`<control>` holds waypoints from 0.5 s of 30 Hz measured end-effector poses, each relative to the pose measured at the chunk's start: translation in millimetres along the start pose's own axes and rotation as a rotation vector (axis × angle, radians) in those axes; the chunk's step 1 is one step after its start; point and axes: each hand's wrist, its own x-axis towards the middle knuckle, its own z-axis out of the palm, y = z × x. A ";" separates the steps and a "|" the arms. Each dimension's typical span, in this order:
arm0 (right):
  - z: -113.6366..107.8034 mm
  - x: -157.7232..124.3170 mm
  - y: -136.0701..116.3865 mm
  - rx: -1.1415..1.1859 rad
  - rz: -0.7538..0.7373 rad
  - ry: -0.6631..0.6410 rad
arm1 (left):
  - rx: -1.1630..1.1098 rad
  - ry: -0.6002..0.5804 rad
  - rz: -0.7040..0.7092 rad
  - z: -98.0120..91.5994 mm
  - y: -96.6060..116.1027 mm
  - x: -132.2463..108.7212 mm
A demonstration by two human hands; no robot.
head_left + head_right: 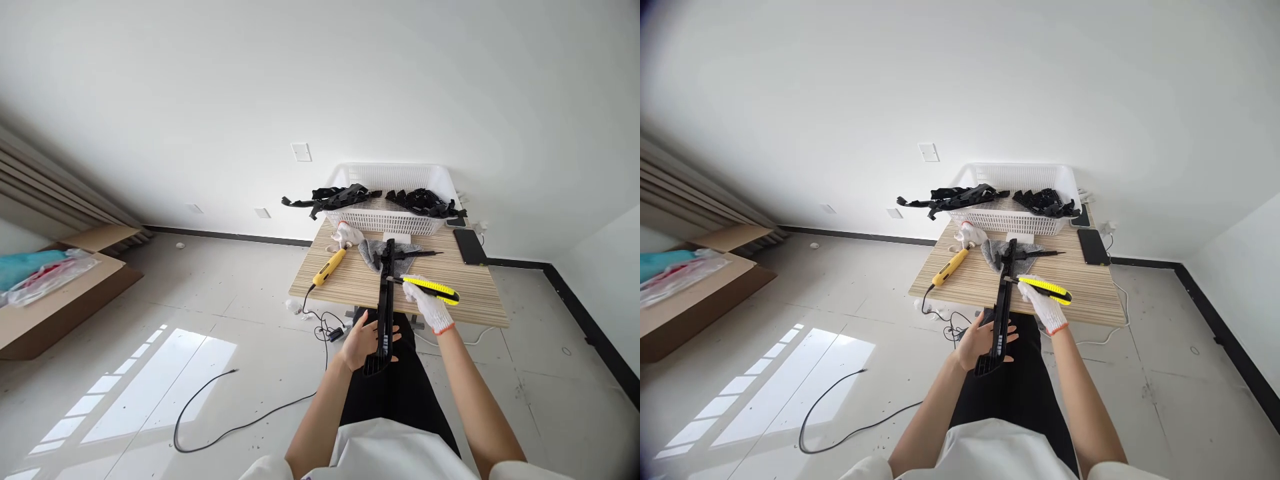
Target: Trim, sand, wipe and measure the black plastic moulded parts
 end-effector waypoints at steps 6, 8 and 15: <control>-3.7 -9.3 -10.9 -0.102 -0.011 -0.063 | 0.322 0.025 -0.140 -20.7 41.2 -3.3; -4.6 -10.9 -15.3 -0.117 0.008 -0.078 | 0.328 -0.012 -0.144 -20.9 46.2 -1.6; -6.7 -6.9 -21.4 -0.139 0.056 -0.051 | 0.150 -0.134 -0.175 -3.0 27.6 24.8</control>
